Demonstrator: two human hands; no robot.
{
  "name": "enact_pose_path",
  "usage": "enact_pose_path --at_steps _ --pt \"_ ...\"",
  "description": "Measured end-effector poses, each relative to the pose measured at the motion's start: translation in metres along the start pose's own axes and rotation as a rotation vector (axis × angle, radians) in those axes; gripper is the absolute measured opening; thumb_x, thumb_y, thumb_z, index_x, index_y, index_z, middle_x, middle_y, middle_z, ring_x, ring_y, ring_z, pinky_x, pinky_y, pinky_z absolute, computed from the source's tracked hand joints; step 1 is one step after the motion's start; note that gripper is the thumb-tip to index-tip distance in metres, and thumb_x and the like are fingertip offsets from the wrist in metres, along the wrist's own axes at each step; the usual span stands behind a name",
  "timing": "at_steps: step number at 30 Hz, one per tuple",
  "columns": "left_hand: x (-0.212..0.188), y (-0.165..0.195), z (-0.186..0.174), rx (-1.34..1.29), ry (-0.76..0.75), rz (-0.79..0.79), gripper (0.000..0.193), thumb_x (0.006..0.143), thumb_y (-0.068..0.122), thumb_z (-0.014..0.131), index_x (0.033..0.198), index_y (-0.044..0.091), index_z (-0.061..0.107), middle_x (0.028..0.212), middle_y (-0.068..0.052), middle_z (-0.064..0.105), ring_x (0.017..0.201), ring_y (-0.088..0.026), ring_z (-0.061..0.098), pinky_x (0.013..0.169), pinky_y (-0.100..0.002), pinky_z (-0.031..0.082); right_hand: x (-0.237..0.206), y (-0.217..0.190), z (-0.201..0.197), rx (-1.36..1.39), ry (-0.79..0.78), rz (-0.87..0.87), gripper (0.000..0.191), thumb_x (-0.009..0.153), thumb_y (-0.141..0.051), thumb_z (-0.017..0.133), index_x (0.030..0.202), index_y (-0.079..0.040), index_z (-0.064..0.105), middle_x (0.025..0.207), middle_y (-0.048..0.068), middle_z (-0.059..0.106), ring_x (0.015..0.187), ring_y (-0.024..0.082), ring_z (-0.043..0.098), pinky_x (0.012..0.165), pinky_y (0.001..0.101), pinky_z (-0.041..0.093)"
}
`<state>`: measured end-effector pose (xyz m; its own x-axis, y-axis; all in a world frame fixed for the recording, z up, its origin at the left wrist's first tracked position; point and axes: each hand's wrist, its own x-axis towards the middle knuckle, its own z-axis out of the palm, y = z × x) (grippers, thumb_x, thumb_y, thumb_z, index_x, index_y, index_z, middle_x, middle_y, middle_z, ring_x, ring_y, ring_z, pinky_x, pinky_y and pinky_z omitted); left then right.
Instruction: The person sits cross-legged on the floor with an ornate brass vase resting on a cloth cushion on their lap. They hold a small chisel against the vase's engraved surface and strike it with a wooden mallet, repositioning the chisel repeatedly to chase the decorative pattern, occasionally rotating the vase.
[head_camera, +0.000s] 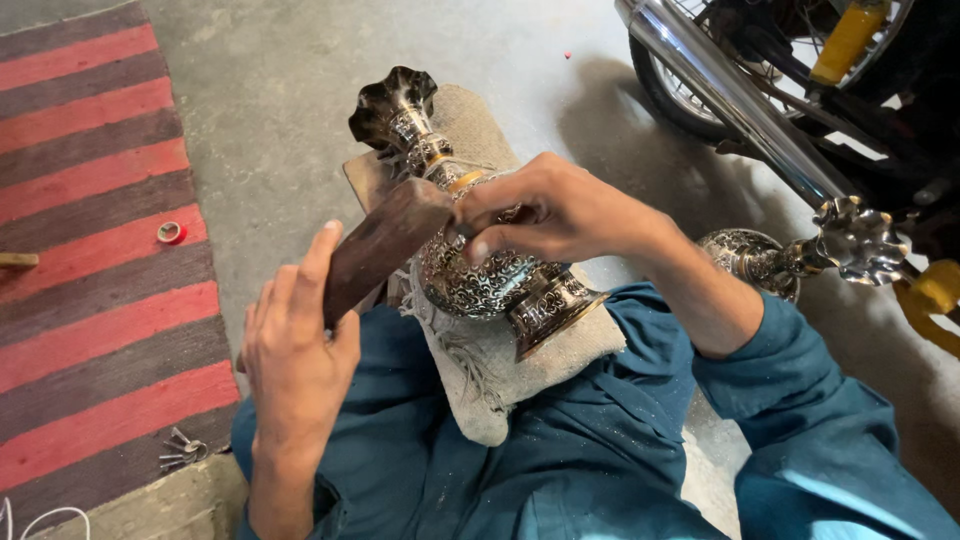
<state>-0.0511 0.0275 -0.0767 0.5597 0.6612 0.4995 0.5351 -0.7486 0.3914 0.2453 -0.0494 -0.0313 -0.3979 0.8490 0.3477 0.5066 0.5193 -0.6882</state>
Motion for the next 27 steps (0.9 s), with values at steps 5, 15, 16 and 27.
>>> enact_pose_path --at_steps 5,15,16,27 --pt "-0.026 -0.008 0.024 -0.488 0.024 -0.401 0.046 0.087 0.002 0.069 0.129 0.001 0.050 0.101 -0.009 0.065 0.090 -0.020 0.066 0.083 -0.034 0.053 -0.012 -0.005 0.012 0.398 0.246 0.150 0.025 0.102 -0.015 0.072 0.123 -0.002 0.069 0.099 0.005 0.077 0.088 0.012 0.073 0.071 0.0260 0.059" --pt "-0.077 0.002 0.100 -1.124 0.032 -0.399 0.046 0.091 -0.004 0.066 0.131 0.000 0.044 0.103 -0.005 0.061 0.094 -0.013 0.063 0.090 -0.030 0.054 -0.005 -0.029 0.014 -0.059 0.138 0.139 0.024 0.101 -0.010 0.071 0.122 0.000 0.066 0.101 0.007 0.080 0.094 0.014 0.080 0.079 0.0249 0.064" --pt "-0.078 -0.001 0.094 -1.063 0.011 -0.441 0.047 0.090 -0.003 0.067 0.131 0.001 0.045 0.097 -0.004 0.062 0.087 -0.012 0.063 0.083 -0.029 0.054 -0.004 -0.031 0.016 -0.062 0.154 0.145 0.026 0.101 -0.010 0.072 0.124 0.000 0.066 0.102 0.007 0.080 0.096 0.014 0.080 0.080 0.0254 0.064" --pt "-0.046 -0.013 0.025 -0.670 -0.099 -0.267 0.059 0.084 0.001 0.071 0.135 0.005 0.042 0.094 -0.009 0.065 0.082 -0.017 0.067 0.074 -0.032 0.056 -0.007 -0.031 0.023 -0.066 0.230 0.120 0.025 0.100 -0.012 0.072 0.123 -0.001 0.069 0.101 0.006 0.079 0.092 0.014 0.079 0.083 0.0270 0.065"
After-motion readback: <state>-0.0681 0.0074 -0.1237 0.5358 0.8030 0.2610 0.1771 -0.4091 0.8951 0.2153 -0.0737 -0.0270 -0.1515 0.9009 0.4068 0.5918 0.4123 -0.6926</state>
